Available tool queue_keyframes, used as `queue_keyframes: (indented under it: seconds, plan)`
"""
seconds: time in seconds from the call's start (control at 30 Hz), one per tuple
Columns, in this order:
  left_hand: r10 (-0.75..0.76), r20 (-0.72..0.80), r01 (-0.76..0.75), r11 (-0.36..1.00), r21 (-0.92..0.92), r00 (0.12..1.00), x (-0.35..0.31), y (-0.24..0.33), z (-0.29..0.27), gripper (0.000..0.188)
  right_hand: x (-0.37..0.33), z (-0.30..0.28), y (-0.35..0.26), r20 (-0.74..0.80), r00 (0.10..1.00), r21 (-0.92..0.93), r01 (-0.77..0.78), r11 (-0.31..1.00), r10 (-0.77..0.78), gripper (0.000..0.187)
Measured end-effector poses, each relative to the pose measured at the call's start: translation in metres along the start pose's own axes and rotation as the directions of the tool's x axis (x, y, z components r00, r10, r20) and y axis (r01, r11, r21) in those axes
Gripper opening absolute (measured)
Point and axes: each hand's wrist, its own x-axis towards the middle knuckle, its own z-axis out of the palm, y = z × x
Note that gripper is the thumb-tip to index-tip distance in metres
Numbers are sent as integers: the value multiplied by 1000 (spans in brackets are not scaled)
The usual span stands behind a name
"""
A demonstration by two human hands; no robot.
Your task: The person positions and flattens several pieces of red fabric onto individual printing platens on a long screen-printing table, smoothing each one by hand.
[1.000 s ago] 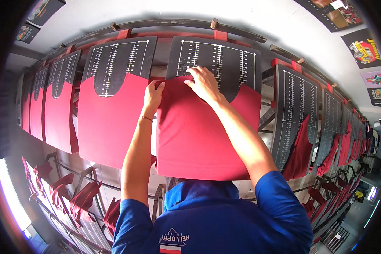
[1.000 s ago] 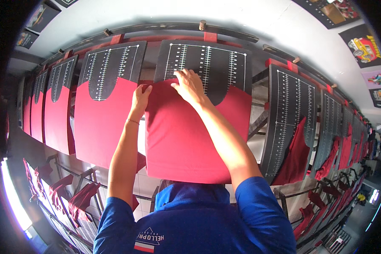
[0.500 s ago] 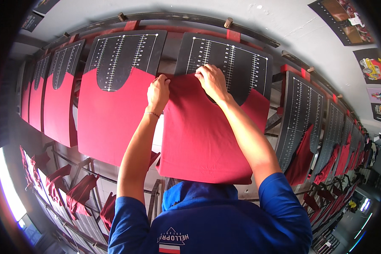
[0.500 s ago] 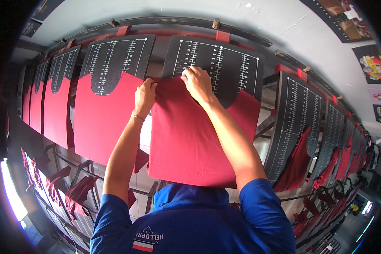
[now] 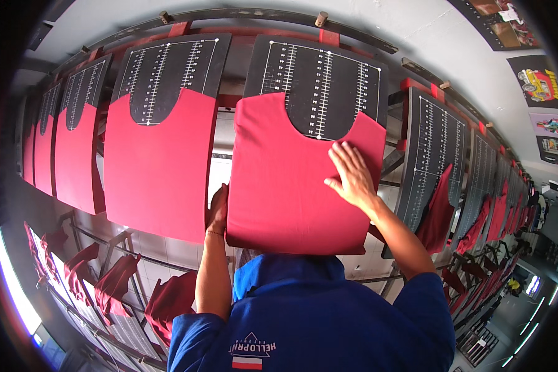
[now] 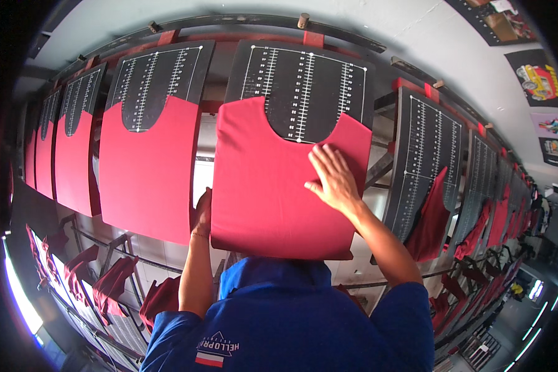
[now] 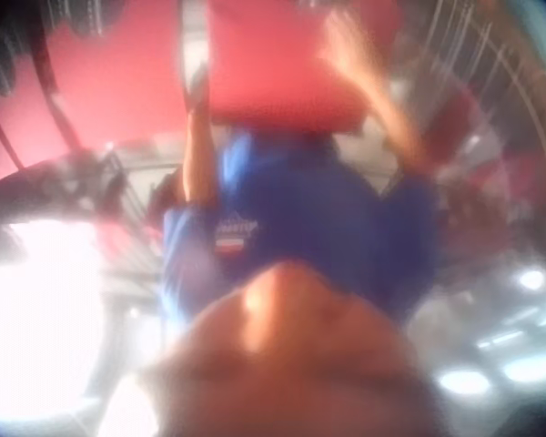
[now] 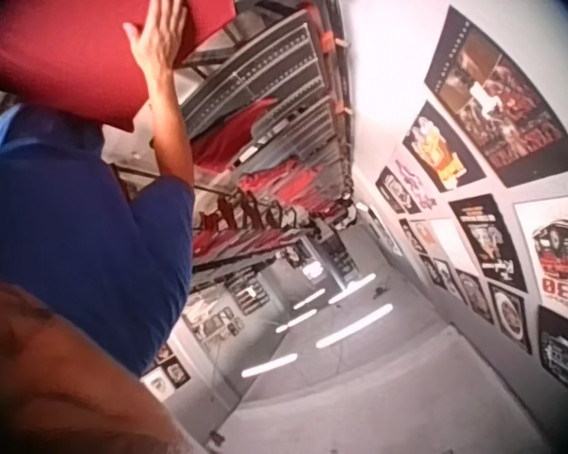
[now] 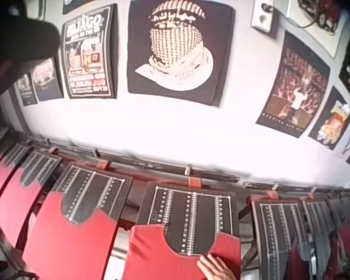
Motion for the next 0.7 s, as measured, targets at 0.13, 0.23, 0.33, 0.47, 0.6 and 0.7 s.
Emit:
queue_keyframes:
  seconds: [0.13,0.23,0.33,0.47,0.6,0.7]
  plan:
    - [8,-28,-12,992,-129,1000,3,-24,-17,58,21,15,-14,-130,955,-119,-283,952,267,76]
    - [-6,-41,0,990,-143,999,-6,-7,5,59,8,-7,-127,129,991,-25,-27,999,30,71]
    - [78,59,-74,995,-72,995,-6,-7,-1,61,-59,58,-180,250,842,269,413,870,-478,77]
    - [-45,23,48,986,-162,999,-8,-14,-6,64,43,48,-112,150,811,185,539,822,-565,77]
    - [-129,-38,125,988,-94,991,0,-43,-26,68,210,36,-36,-73,960,-128,261,957,-272,82]
    - [-63,-173,84,990,114,983,-43,-37,-15,71,219,52,-76,-135,975,-197,148,969,-177,82]
